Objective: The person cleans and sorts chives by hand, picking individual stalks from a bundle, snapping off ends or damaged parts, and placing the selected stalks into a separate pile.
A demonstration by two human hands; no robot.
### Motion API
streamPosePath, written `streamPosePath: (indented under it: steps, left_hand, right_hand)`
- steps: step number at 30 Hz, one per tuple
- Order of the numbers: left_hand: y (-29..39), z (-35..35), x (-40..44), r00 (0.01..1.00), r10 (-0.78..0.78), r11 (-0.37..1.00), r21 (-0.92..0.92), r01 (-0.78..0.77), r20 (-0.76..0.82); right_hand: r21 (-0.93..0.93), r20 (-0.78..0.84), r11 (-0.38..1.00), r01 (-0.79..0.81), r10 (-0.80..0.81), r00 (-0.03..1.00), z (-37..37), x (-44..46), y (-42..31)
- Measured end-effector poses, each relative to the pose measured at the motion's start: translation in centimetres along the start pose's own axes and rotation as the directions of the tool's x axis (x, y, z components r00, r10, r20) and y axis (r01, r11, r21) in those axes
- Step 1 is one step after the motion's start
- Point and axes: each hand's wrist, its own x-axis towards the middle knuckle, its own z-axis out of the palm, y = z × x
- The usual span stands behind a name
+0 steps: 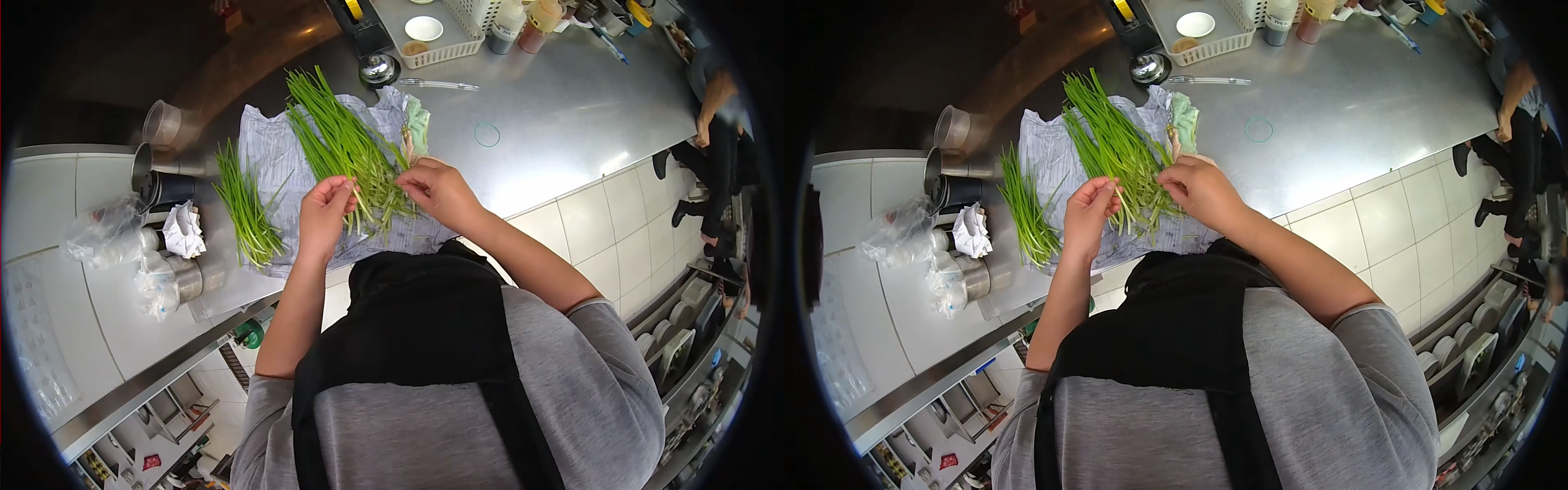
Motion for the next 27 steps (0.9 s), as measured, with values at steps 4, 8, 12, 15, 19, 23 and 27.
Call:
streamPosePath:
  steps: [4, 8, 12, 15, 19, 23, 27]
  left_hand:
    - [0.3, -0.7, -0.6, 0.996, -0.001, 0.995, -0.101, 0.01, 0.086]
    - [1.0, -1.0, -0.6, 0.988, 0.033, 0.986, -0.169, -0.007, 0.151]
    - [1.0, -1.7, -0.4, 0.973, 0.057, 0.992, -0.126, -0.029, 0.225]
    - [0.8, -2.3, -0.1, 0.951, 0.063, 0.993, -0.119, -0.028, 0.304]
    - [1.0, -3.1, 0.1, 0.918, 0.08, 0.993, -0.114, -0.039, 0.388]
    - [1.4, -3.8, 0.1, 0.912, 0.128, 0.989, -0.114, -0.09, 0.389]
    - [1.5, -4.7, 0.5, 0.903, 0.208, 0.974, -0.168, -0.154, 0.375]
  right_hand:
    - [-0.183, -0.077, 0.982, 0.037, -0.051, 0.996, 0.7, 0.1, 0.3]
    - [-0.205, -0.141, 0.978, 0.034, -0.063, 0.988, 1.3, 0.3, -1.2]
    - [0.098, -0.129, 0.964, -0.248, 0.259, 0.957, 2.5, 0.9, -4.2]
    - [0.304, -0.014, 0.881, -0.361, 0.383, 0.924, 3.8, 1.8, -5.8]
    - [0.514, -0.087, 0.807, -0.292, 0.387, 0.918, 6.8, 1.8, -5.1]
    - [0.509, -0.152, 0.812, -0.284, 0.41, 0.899, 7.6, 2.0, -6.5]
    - [0.589, -0.186, 0.758, -0.281, 0.466, 0.865, 8.5, 2.3, -7.7]
